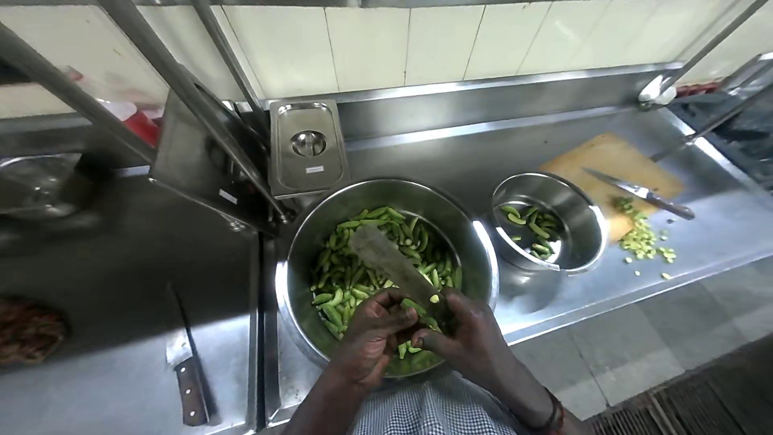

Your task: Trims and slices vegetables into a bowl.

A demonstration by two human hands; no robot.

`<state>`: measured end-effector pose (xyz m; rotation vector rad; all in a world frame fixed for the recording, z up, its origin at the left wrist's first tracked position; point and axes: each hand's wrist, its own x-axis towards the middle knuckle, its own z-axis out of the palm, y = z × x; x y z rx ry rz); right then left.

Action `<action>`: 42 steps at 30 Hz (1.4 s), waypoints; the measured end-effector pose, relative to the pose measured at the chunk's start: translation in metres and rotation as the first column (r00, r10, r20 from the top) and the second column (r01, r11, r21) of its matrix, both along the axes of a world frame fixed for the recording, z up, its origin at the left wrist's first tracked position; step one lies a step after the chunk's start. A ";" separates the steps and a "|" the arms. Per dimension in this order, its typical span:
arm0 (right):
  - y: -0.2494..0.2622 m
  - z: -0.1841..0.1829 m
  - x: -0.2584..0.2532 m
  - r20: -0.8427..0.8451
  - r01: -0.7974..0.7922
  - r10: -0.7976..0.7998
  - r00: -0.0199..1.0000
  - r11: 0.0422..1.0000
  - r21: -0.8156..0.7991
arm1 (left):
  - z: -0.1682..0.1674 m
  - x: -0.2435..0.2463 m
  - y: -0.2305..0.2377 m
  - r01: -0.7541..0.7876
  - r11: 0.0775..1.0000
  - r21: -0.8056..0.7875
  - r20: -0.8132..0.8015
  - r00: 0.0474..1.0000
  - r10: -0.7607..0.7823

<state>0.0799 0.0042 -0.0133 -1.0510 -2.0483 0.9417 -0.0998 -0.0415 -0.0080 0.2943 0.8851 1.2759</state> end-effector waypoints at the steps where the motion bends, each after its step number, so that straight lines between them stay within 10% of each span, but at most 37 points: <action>1: 0.000 0.000 0.000 0.005 -0.005 0.005 1.000 1.000 0.007 | 0.001 0.002 -0.001 0.007 1.000 -0.005 0.016 1.000 -0.007; 11: 0.006 -0.003 0.012 0.084 0.058 -0.064 0.994 0.996 0.072 | 0.000 -0.021 0.020 -0.226 0.974 -0.011 -0.098 0.970 0.224; 14: 0.012 -0.001 0.017 0.136 0.154 -0.168 0.976 0.982 0.109 | -0.004 -0.030 0.034 -0.118 0.993 0.008 -0.422 0.900 0.111; 18: 0.013 0.001 0.019 0.192 0.218 -0.219 0.957 0.976 0.026 | -0.014 -0.028 0.062 0.402 0.904 -0.145 -0.936 0.241 -0.257; 21: 0.013 -0.001 0.021 0.170 0.224 -0.219 0.961 0.975 -0.008 | -0.044 -0.017 0.092 0.618 0.675 -0.403 -0.915 -0.248 -0.319; 24: 0.014 -0.001 0.025 0.125 0.215 -0.211 0.969 0.977 -0.014 | -0.068 -0.005 0.104 0.663 0.550 -0.509 -0.849 -0.492 -0.193; 38: 0.019 -0.001 0.032 0.092 0.217 -0.205 0.974 0.967 -0.134 | -0.081 0.002 0.095 0.597 0.551 -0.583 -0.800 -0.541 -0.259; 42: 0.020 0.003 0.034 0.102 0.222 -0.208 0.973 0.962 -0.160 | -0.063 -0.008 0.096 0.642 0.588 -0.492 -0.869 -0.318 -0.380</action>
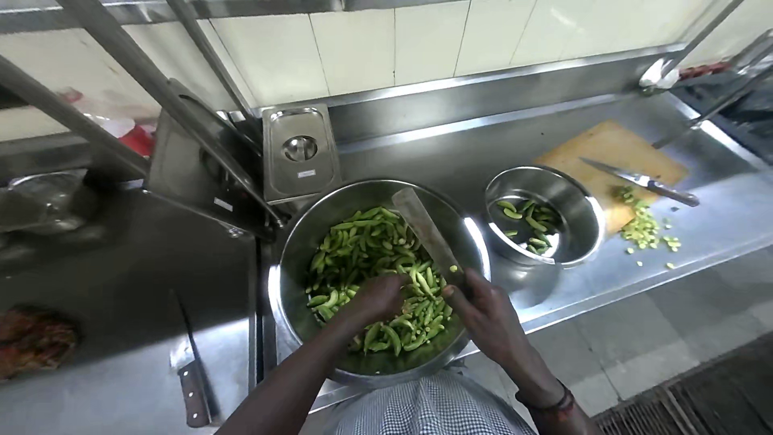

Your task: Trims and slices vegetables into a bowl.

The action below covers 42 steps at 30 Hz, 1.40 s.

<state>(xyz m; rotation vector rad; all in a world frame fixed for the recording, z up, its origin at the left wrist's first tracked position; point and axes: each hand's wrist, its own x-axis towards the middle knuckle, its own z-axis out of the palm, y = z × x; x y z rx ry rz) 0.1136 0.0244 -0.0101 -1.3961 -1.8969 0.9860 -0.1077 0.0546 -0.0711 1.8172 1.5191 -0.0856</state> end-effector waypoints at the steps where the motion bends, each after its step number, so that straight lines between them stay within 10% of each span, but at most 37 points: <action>1: 0.000 0.000 0.001 0.000 0.005 -0.005 1.000 1.000 -0.012 | 0.008 -0.005 -0.004 -0.057 0.998 0.007 0.104 0.993 0.056; 11: -0.002 -0.005 -0.014 -0.031 -0.148 0.147 0.989 0.988 -0.040 | 0.054 -0.003 -0.075 -0.555 0.826 0.100 0.644 0.669 0.371; 26: -0.012 -0.011 -0.026 0.000 -0.226 0.226 0.974 0.973 0.052 | 0.053 0.006 -0.087 -0.590 0.779 0.211 0.683 0.659 0.315; 29: -0.013 -0.013 -0.026 -0.034 -0.218 0.222 0.974 0.972 0.092 | 0.053 0.007 -0.086 -0.702 0.710 0.048 0.784 0.467 0.409; 34: -0.008 -0.012 -0.019 -0.022 -0.165 0.170 0.985 0.977 0.135 | 0.055 -0.003 -0.080 -0.523 0.575 -0.629 0.739 -0.174 0.651; 42: -0.015 -0.011 -0.028 0.005 -0.194 0.197 0.980 0.960 0.204 | 0.051 0.009 -0.088 -0.255 0.575 -0.778 0.628 -0.264 0.732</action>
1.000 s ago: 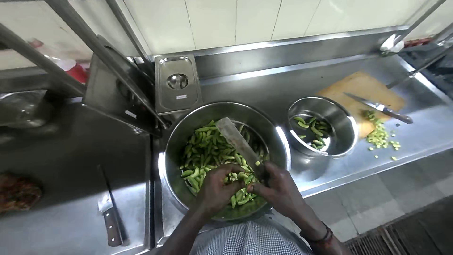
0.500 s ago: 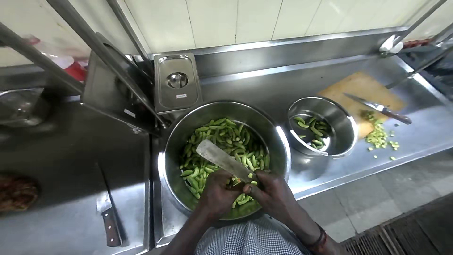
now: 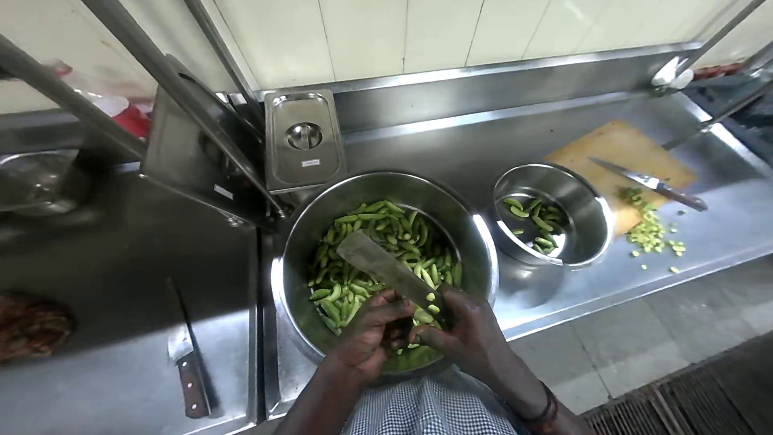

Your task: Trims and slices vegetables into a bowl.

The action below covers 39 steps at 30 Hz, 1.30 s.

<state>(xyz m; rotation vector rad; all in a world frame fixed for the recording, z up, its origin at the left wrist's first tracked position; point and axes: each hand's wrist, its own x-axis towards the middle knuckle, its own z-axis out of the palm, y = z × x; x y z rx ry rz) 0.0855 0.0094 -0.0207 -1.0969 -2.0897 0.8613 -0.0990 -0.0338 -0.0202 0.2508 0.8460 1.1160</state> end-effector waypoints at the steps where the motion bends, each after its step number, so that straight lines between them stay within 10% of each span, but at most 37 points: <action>1: 0.000 0.001 0.000 -0.004 -0.006 0.006 1.000 1.000 -0.001 | 0.001 0.001 -0.001 0.004 1.000 -0.013 0.002 1.000 -0.004; 12: 0.001 -0.003 0.004 -0.003 0.013 -0.013 1.000 0.996 0.086 | 0.008 -0.014 0.011 -0.239 0.970 -0.035 -0.089 0.968 0.235; 16: 0.004 -0.001 0.011 0.011 0.047 -0.048 0.999 0.998 0.043 | 0.007 -0.037 0.023 -0.168 0.982 0.090 -0.407 0.894 0.190; 19: 0.005 -0.001 0.012 0.052 0.089 -0.090 0.995 0.996 0.028 | 0.004 -0.043 0.027 0.302 0.953 -0.016 -0.920 0.370 -0.132; 23: 0.005 0.000 0.012 0.119 0.103 -0.098 0.988 0.994 -0.033 | -0.020 -0.029 0.038 0.563 0.570 -0.598 -0.799 -0.473 -0.371; 26: 0.004 0.002 0.012 0.123 0.113 -0.110 0.986 0.993 -0.016 | -0.042 -0.017 0.041 0.509 0.400 -0.762 -0.645 -0.651 -0.401; 31: 0.007 0.000 0.015 0.111 0.135 -0.128 0.986 0.989 -0.055 | -0.052 -0.031 0.050 0.582 0.462 -0.669 -0.743 -0.540 -0.394; 36: 0.011 0.000 0.018 0.012 0.119 -0.119 0.993 0.973 -0.199 | -0.027 -0.042 0.040 0.512 0.834 -0.205 -0.958 0.068 -0.278; 39: 0.013 -0.001 0.014 -0.020 0.040 -0.047 0.999 0.961 -0.272 | -0.002 -0.034 0.029 0.417 0.905 -0.080 -0.939 0.273 -0.209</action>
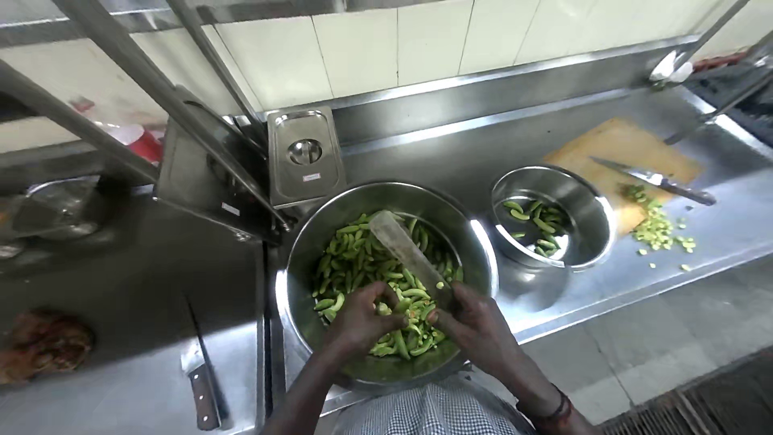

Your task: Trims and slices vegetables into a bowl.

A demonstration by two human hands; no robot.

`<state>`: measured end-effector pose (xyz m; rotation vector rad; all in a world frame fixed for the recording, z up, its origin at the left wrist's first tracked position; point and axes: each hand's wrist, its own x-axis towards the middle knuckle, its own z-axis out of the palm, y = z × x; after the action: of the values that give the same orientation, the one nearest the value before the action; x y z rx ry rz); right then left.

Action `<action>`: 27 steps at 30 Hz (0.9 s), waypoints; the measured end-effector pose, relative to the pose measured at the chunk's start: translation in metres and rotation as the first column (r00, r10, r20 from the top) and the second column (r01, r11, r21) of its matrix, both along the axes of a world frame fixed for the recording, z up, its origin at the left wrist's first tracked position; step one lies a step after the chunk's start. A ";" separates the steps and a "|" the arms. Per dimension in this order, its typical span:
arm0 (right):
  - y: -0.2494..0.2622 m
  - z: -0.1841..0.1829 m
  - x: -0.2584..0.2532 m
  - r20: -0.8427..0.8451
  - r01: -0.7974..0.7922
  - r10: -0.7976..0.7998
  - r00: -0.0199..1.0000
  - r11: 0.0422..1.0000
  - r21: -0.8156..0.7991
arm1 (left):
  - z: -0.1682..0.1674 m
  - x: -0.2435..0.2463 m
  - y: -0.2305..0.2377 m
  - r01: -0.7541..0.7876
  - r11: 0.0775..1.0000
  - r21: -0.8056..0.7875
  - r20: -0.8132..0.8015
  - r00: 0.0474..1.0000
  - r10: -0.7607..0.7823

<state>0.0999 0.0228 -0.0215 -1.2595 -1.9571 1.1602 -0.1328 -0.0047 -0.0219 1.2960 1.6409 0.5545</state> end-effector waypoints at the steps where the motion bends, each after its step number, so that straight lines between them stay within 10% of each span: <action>1: 0.000 0.000 -0.002 0.003 -0.022 0.022 1.000 1.000 -0.006 | 0.007 0.004 -0.003 -0.018 1.000 0.024 0.032 0.999 0.017; 19: -0.007 0.002 -0.013 0.087 -0.073 0.065 0.994 0.994 0.086 | 0.018 0.031 -0.025 -0.155 0.939 0.308 0.052 0.988 0.146; 24: -0.010 0.001 -0.014 0.031 -0.156 0.154 0.988 0.985 0.076 | -0.007 0.029 -0.023 -0.263 0.860 0.437 0.346 0.932 0.110; 27: -0.011 -0.001 -0.012 -0.001 -0.128 0.129 0.992 0.983 0.134 | 0.004 0.026 -0.021 -0.454 0.872 0.183 0.602 0.753 0.266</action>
<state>0.0875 0.0123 -0.0227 -1.0702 -2.0978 1.0737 -0.1066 -0.0255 -0.0182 0.8867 1.3227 1.3613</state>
